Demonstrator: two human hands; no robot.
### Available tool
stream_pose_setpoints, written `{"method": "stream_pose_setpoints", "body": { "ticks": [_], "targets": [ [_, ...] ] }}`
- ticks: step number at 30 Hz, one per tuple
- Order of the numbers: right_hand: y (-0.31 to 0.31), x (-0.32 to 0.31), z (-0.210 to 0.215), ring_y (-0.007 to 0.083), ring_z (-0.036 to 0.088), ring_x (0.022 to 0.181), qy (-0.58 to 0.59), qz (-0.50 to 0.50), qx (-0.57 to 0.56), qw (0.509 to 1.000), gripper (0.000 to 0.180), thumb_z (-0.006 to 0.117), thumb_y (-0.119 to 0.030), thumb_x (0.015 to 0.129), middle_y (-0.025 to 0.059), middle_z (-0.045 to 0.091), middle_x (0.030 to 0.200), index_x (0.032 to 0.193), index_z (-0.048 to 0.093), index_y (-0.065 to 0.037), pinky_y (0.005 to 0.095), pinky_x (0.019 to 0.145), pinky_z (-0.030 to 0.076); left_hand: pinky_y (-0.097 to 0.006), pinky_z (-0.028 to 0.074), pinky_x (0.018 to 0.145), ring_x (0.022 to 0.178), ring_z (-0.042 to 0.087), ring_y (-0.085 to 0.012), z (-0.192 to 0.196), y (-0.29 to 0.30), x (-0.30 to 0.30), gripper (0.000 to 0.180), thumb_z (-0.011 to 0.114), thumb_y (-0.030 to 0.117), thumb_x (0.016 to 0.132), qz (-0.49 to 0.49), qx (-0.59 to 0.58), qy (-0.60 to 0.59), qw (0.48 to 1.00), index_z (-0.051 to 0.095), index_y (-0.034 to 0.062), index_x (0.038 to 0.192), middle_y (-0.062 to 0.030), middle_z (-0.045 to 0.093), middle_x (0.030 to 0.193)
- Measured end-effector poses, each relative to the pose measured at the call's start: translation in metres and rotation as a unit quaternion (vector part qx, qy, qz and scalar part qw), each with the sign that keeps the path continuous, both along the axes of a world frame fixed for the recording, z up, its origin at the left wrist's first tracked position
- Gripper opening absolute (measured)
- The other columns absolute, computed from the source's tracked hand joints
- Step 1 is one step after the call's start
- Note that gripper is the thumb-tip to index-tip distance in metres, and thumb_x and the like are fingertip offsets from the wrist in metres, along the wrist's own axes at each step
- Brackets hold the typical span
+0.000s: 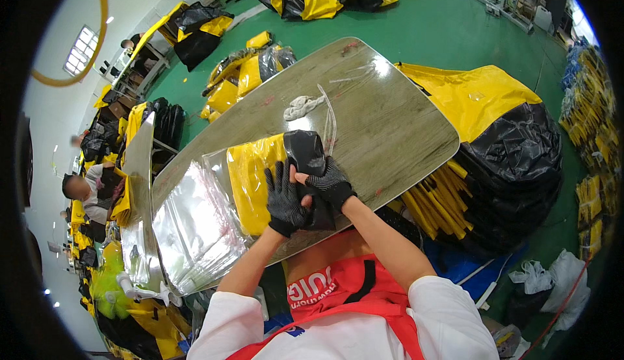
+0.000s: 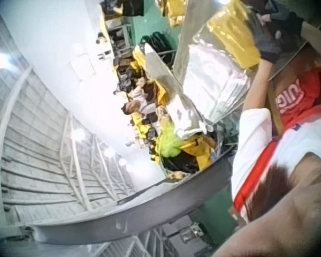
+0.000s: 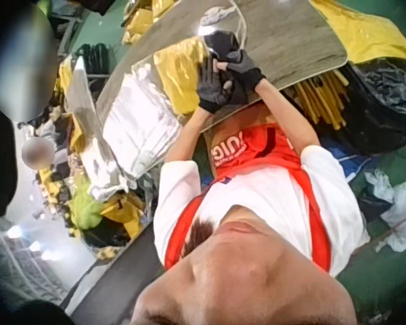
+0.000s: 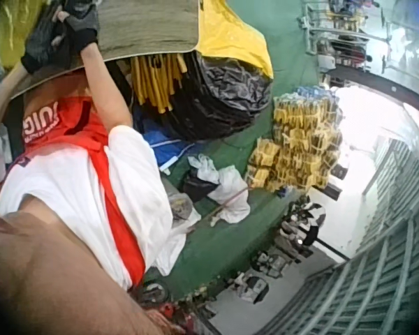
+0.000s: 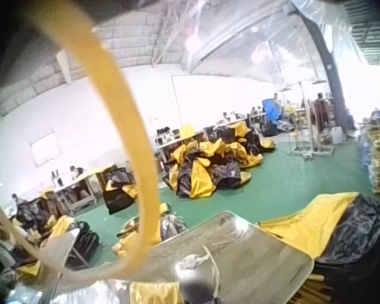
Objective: The person repeatedly folds yellow and black delivery bags and places them into clear plastic packaging sleeves. The person handles each bag one at a time, folds it, and inserts it into a sleeve on a table in a factory setting.
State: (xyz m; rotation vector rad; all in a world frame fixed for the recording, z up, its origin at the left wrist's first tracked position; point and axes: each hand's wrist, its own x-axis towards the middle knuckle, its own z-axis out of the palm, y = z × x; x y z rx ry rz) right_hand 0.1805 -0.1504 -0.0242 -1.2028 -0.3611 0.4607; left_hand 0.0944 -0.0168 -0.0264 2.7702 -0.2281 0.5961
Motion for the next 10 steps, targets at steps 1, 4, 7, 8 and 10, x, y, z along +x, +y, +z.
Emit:
{"method": "stream_pose_setpoints", "body": {
  "ticks": [1,4,7,8,10],
  "targets": [
    [-0.002,-0.003,0.001,0.0183,0.053,0.102,0.002,0.015,0.041,0.999,0.061,0.074,-0.021,0.07,0.0101,0.057,0.115,0.122,0.05,0.0,0.0298,0.09,0.042,-0.052,0.015,0.108,0.129,0.027,-0.0466,-0.002,-0.007,-0.011,0.074,0.052,0.04,0.083,-0.008,-0.057,-0.006,0.998,0.029,-0.0053,0.136,-0.0261,0.035,0.137],
    [-0.014,-0.013,0.01,0.0214,0.048,0.112,-0.062,0.03,0.109,0.992,0.074,0.076,-0.024,0.067,0.0128,0.05,0.124,0.128,0.042,-0.001,0.0317,0.099,0.036,-0.048,0.022,0.107,0.128,0.031,-0.0445,0.031,-0.014,-0.038,0.068,0.052,0.038,0.085,-0.068,-0.067,0.021,0.995,0.032,-0.0027,0.136,-0.0281,0.036,0.135],
    [-0.029,-0.025,0.02,0.0267,0.041,0.122,-0.261,0.005,0.004,0.965,0.082,0.077,-0.03,0.064,0.0141,0.045,0.129,0.13,0.038,-0.002,0.0362,0.104,0.031,-0.052,0.021,0.107,0.123,0.038,-0.0428,0.091,0.01,-0.062,0.066,0.064,0.042,0.078,-0.087,0.026,-0.077,0.993,0.045,0.0027,0.128,-0.024,0.046,0.127],
    [-0.036,-0.029,0.025,0.0296,0.035,0.125,-0.288,0.018,-0.023,0.957,0.083,0.076,-0.032,0.065,0.0132,0.039,0.133,0.132,0.036,-0.002,0.0373,0.106,0.028,-0.055,0.019,0.107,0.125,0.036,-0.0439,0.116,0.012,-0.062,0.072,0.066,0.043,0.075,-0.027,0.131,-0.159,0.978,0.042,0.0056,0.131,-0.0228,0.043,0.131],
    [-0.047,-0.042,0.026,0.0324,0.029,0.129,-0.31,0.042,-0.054,0.948,0.084,0.074,-0.033,0.067,0.0124,0.034,0.137,0.133,0.033,-0.003,0.0384,0.107,0.026,-0.063,0.012,0.105,0.134,0.021,-0.041,0.181,0.014,-0.058,0.089,0.059,0.062,0.073,-0.047,0.067,-0.065,0.995,0.029,0.0127,0.141,-0.0166,0.029,0.144]
  ]
}}
